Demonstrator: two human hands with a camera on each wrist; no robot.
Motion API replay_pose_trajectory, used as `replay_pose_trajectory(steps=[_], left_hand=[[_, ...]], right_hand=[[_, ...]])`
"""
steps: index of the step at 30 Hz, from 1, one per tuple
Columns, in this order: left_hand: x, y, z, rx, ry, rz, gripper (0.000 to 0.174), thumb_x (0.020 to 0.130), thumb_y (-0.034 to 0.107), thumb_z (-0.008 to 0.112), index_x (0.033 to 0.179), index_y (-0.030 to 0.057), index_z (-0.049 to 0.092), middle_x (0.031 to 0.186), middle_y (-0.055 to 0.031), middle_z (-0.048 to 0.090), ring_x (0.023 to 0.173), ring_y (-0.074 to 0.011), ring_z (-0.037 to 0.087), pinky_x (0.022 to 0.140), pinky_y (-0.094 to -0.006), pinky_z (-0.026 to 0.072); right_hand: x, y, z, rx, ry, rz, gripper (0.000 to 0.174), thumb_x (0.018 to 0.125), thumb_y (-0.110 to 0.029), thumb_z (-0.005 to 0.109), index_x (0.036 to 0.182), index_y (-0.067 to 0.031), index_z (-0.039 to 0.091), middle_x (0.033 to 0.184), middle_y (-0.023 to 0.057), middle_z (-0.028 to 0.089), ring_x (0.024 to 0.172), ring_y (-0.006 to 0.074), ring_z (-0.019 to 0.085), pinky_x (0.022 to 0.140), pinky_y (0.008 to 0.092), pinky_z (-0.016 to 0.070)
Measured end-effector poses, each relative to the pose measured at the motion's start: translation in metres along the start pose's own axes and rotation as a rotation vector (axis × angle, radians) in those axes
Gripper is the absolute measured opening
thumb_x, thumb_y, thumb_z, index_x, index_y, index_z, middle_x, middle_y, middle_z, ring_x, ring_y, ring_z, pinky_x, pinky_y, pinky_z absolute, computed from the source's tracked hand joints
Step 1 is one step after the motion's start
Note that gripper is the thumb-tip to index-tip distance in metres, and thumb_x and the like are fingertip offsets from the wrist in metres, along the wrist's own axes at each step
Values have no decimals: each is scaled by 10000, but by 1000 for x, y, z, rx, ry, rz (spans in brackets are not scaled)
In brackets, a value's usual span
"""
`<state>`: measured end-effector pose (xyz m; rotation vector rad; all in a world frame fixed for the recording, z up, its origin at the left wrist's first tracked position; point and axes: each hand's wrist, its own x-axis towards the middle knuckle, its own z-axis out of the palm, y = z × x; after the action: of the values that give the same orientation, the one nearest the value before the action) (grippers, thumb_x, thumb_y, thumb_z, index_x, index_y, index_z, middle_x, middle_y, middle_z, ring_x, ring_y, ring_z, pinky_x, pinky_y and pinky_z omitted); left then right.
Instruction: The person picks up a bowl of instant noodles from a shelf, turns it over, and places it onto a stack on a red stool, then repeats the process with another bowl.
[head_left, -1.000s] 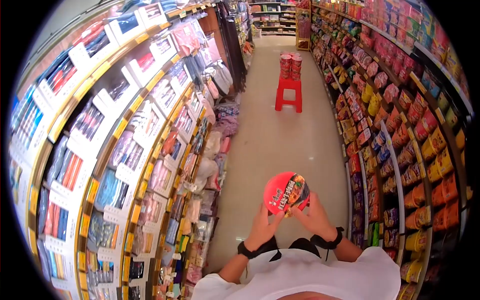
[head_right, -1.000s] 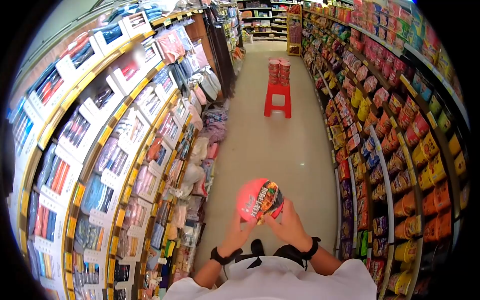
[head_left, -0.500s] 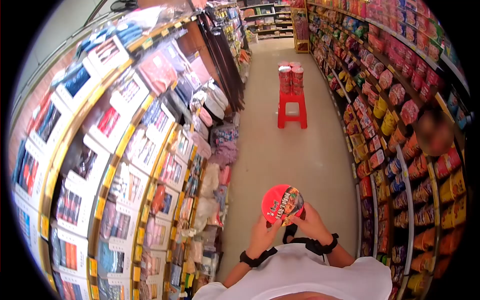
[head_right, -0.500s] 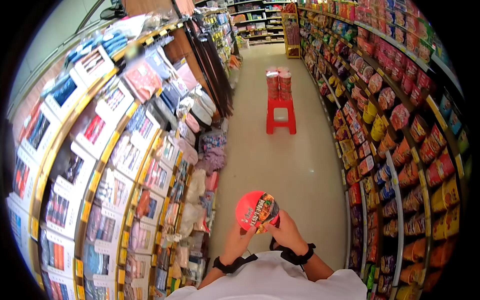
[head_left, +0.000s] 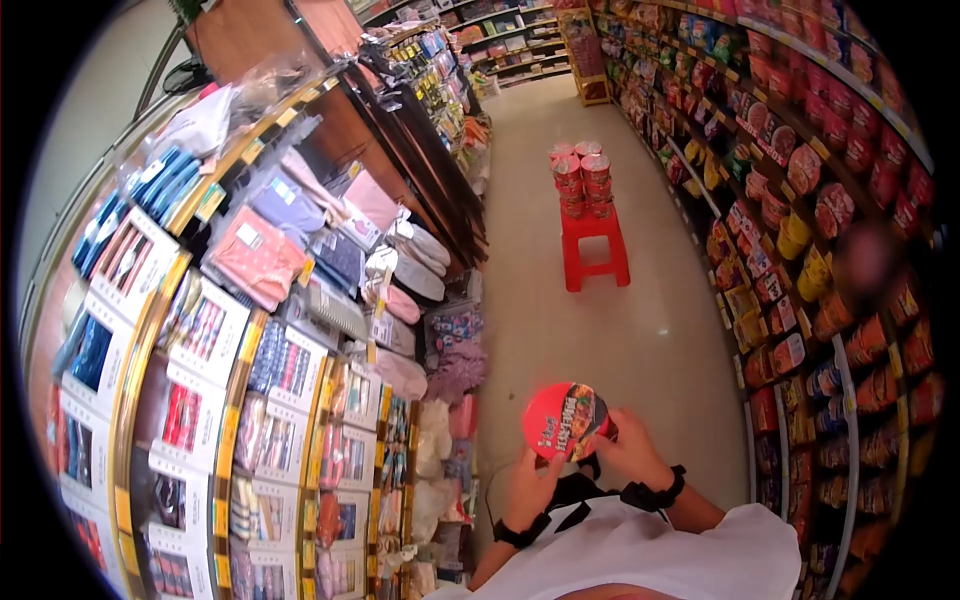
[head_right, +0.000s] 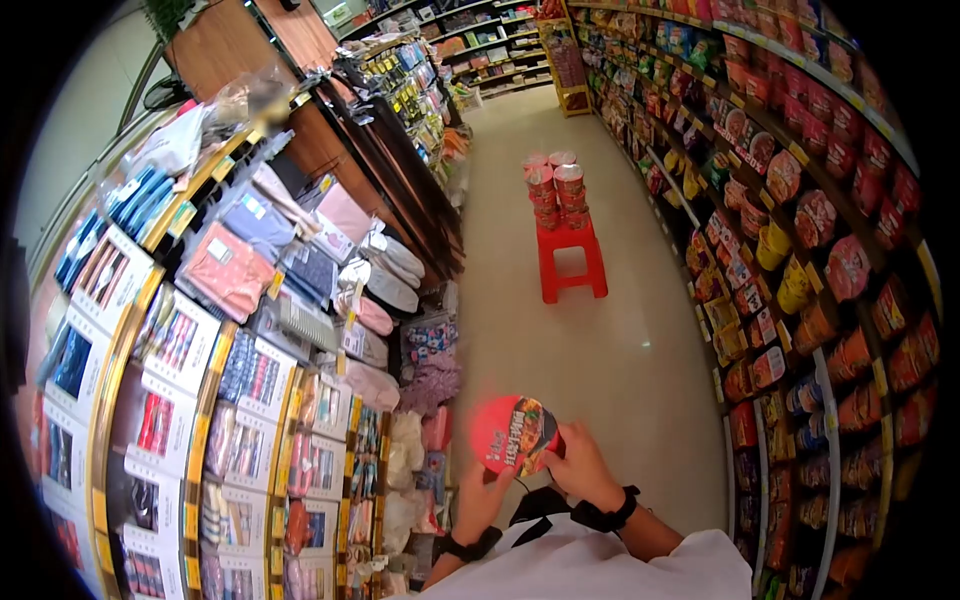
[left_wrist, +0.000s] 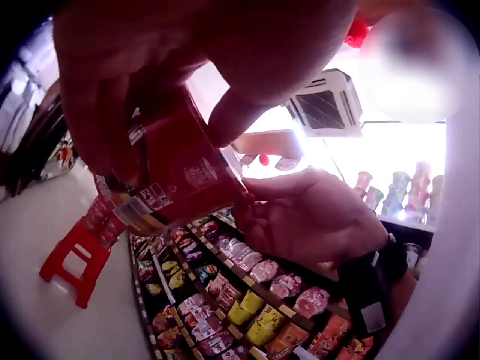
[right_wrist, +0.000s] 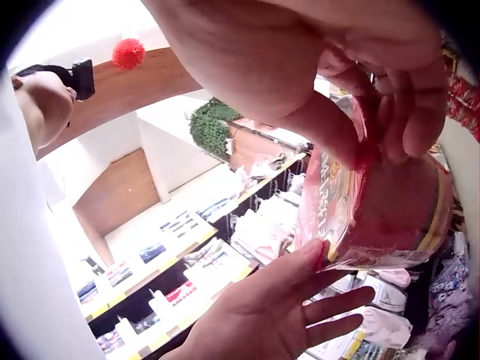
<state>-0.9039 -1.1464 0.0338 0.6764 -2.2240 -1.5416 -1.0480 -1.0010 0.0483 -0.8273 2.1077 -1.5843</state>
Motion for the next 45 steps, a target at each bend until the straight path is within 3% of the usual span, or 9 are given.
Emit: replay_pose_trajectory(steps=[5,9,16,19,28,32,34,39,45], left_hand=[[92,-38,20,-183,-90,-35,305,940,187,671,1168,-3,602,1027,-105,685,894,-154,657,794,-303,522],[196,-59,23,-348,-160,-58,296,927,179,687,1140,-15,621,1007,-97,698,890,-147,663,806,-304,526],[364,-1,-2,-146,-242,159,307,895,183,707,1114,-19,631,1040,-136,693,932,-203,680,834,-331,530],[407,18,-9,-48,-217,177,320,882,188,716,1109,-21,633,1073,-165,677,944,-246,678,830,-349,532],[561,-12,13,-23,-246,41,401,923,278,674,1195,-7,597,1012,-174,724,955,-263,715,832,-365,540],[651,8,4,127,-246,85,358,946,267,650,1177,-4,609,978,-137,730,887,-202,701,792,-338,530],[695,22,-6,168,-297,42,360,953,284,642,1179,6,607,957,-126,726,861,-183,685,777,-331,521],[792,27,-6,140,-263,98,320,948,238,653,1159,1,609,928,-133,720,836,-183,681,753,-333,515],[870,-4,19,-39,-347,30,293,973,180,610,1201,-3,582,1054,-77,683,932,-135,620,828,-296,486]], right_hand=[[85,37,-5,-13,107,75,265,796,-71,703,1030,16,615,906,168,555,821,301,586,753,390,492],[171,16,-31,-31,142,63,219,827,-76,705,970,28,577,864,138,616,726,221,628,663,342,510],[306,12,-57,-7,177,58,208,847,-69,716,945,18,554,783,101,646,667,149,615,605,304,501],[347,35,-51,296,268,69,205,864,-43,702,952,1,522,783,65,629,686,114,616,596,271,502],[487,72,-53,409,234,341,218,880,-61,684,932,-15,477,777,67,608,621,117,609,526,261,496],[591,82,-66,341,240,273,200,885,-62,675,957,-1,498,780,64,617,623,120,598,550,271,493],[644,72,-69,335,331,-31,188,879,-59,677,967,4,524,764,53,617,639,115,575,575,280,480],[734,35,-88,131,379,-71,185,841,-33,686,958,6,548,772,96,587,676,161,586,602,297,476],[787,80,-76,126,549,49,233,804,-15,685,977,21,533,892,164,591,743,248,630,654,364,507]])
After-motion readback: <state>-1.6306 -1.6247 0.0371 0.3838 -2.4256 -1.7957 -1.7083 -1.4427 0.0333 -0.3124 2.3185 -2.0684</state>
